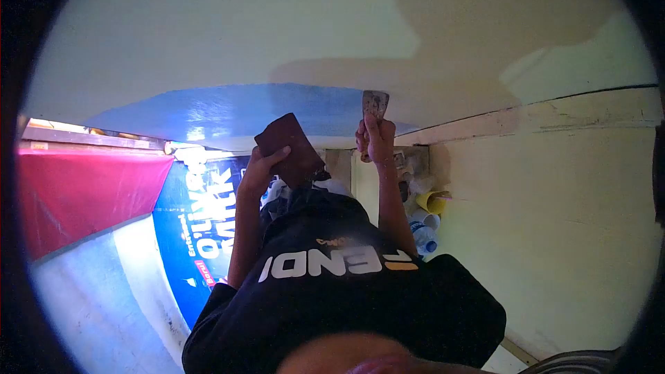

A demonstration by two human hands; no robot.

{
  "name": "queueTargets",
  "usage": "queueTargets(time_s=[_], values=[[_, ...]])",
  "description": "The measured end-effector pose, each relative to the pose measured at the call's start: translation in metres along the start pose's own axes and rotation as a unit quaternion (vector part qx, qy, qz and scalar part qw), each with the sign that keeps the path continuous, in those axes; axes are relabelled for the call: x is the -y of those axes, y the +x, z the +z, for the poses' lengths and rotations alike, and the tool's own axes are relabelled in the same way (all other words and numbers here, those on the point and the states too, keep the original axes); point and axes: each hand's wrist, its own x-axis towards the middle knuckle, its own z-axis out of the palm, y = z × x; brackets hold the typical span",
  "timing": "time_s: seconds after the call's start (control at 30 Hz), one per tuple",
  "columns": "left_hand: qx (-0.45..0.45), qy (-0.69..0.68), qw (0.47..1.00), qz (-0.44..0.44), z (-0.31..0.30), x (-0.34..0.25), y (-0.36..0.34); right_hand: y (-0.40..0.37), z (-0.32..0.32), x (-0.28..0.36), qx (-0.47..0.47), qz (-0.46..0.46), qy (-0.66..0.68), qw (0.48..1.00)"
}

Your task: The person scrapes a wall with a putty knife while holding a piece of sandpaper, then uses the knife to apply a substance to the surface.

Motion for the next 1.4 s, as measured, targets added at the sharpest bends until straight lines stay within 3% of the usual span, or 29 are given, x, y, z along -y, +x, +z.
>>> queueTargets(time_s=[0.1, 0.3, 0.4, 0.5, 0.6, 0.7, 0.73, 0.8, 0.83, 0.9, 0.97, 1.03, 1.07, 1.17, 1.2, 1.23, 1.3, 1.4], values=[[0.008, -0.010, 0.999, 0.034, -0.001, 0.002, -0.003, -0.001, -0.004, -0.009, -0.015, 0.041, 0.003, 0.999], [0.018, -0.020, 1.000, 0.013, -0.006, 0.003, -0.006, -0.001, 0.007, -0.018, -0.026, 0.012, 0.048, 0.998], [-0.005, -0.030, 0.999, 0.026, -0.003, -0.002, -0.010, -0.007, 0.005, -0.014, -0.049, 0.055, 0.045, 0.996], [-0.019, -0.029, 0.999, 0.020, -0.008, 0.003, -0.007, -0.001, 0.006, -0.009, 0.001, 0.019, 0.032, 0.999], [-0.020, -0.083, 0.996, -0.005, -0.009, 0.004, -0.002, -0.002, 0.016, -0.019, -0.007, 0.070, 0.049, 0.996], [-0.073, -0.125, 0.989, 0.021, -0.011, -0.002, -0.001, -0.014, 0.023, -0.040, 0.080, 0.195, -0.154, 0.965], [-0.142, -0.107, 0.982, 0.057, -0.005, -0.014, -0.007, -0.022, 0.022, -0.044, 0.115, 0.198, -0.183, 0.956], [-0.284, -0.074, 0.948, 0.126, 0.000, -0.038, -0.023, -0.040, 0.021, -0.052, 0.151, 0.212, -0.194, 0.946], [-0.360, -0.062, 0.909, 0.202, -0.005, -0.046, -0.024, -0.049, 0.020, -0.055, 0.149, 0.225, -0.176, 0.947], [-0.492, -0.006, 0.828, 0.271, -0.014, -0.069, -0.037, -0.058, 0.015, -0.062, 0.142, 0.244, -0.157, 0.946], [-0.514, -0.009, 0.762, 0.394, -0.013, -0.084, -0.040, -0.063, 0.007, -0.069, 0.127, 0.257, -0.152, 0.946], [-0.581, 0.023, 0.690, 0.431, -0.004, -0.088, -0.020, -0.060, 0.002, -0.059, 0.128, 0.252, -0.193, 0.940], [-0.530, 0.126, 0.680, 0.491, -0.053, -0.046, 0.019, -0.058, 0.001, -0.054, 0.130, 0.249, -0.213, 0.936], [-0.427, 0.291, 0.729, 0.449, 0.039, -0.055, 0.016, -0.044, -0.007, -0.046, 0.138, 0.177, -0.234, 0.946], [-0.379, 0.318, 0.777, 0.388, 0.061, -0.052, 0.007, -0.039, -0.006, -0.027, 0.150, 0.173, -0.291, 0.929], [-0.358, 0.321, 0.772, 0.415, 0.071, -0.039, 0.009, -0.037, -0.003, -0.012, 0.152, 0.157, -0.268, 0.938], [-0.313, 0.330, 0.823, 0.339, 0.075, -0.022, 0.001, -0.036, 0.004, 0.016, 0.158, 0.128, -0.221, 0.954], [-0.361, 0.359, 0.828, 0.236, 0.037, 0.006, 0.005, -0.033, 0.014, 0.045, 0.210, 0.145, -0.118, 0.960]])
